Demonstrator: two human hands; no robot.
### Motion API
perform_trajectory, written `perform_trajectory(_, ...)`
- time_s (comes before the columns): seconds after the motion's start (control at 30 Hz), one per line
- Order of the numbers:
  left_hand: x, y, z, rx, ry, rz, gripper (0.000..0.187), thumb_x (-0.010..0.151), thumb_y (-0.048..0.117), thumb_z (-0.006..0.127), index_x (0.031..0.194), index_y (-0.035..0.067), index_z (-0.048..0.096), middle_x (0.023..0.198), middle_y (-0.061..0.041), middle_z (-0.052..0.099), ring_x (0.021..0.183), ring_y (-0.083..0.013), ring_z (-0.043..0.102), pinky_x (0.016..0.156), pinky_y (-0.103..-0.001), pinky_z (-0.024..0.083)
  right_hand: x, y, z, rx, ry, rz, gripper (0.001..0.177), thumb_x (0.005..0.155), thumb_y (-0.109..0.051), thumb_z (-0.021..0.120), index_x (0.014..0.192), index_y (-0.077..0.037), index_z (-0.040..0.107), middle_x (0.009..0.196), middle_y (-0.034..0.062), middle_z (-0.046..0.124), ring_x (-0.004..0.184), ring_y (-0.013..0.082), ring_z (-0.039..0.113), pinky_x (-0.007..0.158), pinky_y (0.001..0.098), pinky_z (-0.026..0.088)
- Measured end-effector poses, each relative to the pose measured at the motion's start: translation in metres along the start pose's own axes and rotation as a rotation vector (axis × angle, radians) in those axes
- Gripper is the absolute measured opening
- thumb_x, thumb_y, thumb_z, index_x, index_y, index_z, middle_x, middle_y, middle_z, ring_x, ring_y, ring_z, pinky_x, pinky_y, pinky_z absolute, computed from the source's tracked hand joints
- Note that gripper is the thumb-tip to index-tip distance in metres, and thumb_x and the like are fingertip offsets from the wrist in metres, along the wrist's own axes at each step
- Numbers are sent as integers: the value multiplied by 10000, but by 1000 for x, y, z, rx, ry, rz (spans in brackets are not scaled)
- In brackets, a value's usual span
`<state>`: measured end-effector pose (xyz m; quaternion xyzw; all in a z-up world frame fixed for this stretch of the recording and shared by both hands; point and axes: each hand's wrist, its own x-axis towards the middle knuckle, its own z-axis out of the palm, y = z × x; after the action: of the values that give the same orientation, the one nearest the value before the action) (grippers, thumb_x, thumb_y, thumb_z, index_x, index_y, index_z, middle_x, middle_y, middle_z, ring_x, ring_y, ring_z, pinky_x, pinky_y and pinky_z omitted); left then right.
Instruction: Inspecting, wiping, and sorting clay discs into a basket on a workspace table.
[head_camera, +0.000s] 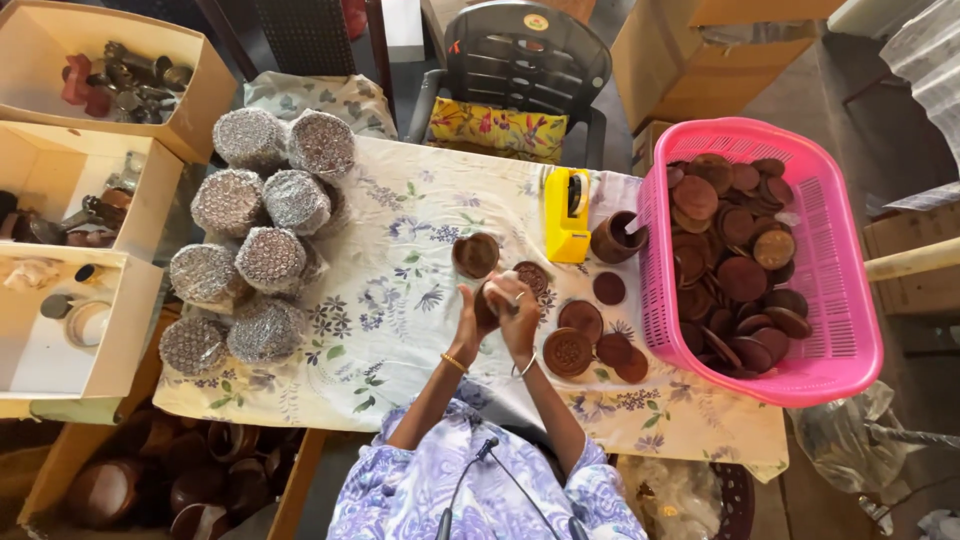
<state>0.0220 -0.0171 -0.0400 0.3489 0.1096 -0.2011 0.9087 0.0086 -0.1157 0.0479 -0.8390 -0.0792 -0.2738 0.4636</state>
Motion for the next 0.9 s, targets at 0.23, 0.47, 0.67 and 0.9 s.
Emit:
perform_trajectory(0.23, 0, 10, 7, -116, 55, -31, 839, 893, 803, 270, 1542, 296, 429, 1420, -38, 607, 1259, -196, 599, 1059, -401, 508, -17, 3, 2, -48, -47, 227, 268, 806, -70, 830, 1067, -93, 774, 1052, 113, 773, 996, 296, 745, 903, 367, 556)
perform_trajectory(0.47, -11, 20, 4, -81, 68, -31, 847, 952, 797, 256, 1484, 196, 524, 1334, -67, 649, 1195, -211, 621, 970, -392, 540, -8, -9, 7, 24, -194, 190, 254, 796, -117, 834, 1048, -121, 799, 1041, 120, 713, 975, 304, 724, 850, 382, 565)
perform_trajectory(0.67, -5, 18, 0, -188, 99, -129, 849, 900, 806, 277, 1345, 142, 562, 1273, -73, 661, 1154, -213, 652, 937, -427, 572, -6, -7, 2, -212, -140, 246, 244, 836, -161, 839, 1061, -94, 773, 1231, 175, 603, 1021, 348, 682, 840, 419, 560)
perform_trajectory(0.9, 4, 9, -27, -214, -48, -63, 960, 941, 868, 317, 1316, 34, 607, 1282, -164, 658, 1151, -282, 657, 1002, -419, 551, -17, -23, 17, -92, -240, -43, 376, 825, -6, 734, 1193, -70, 782, 1309, 136, 643, 1120, 324, 702, 929, 396, 569)
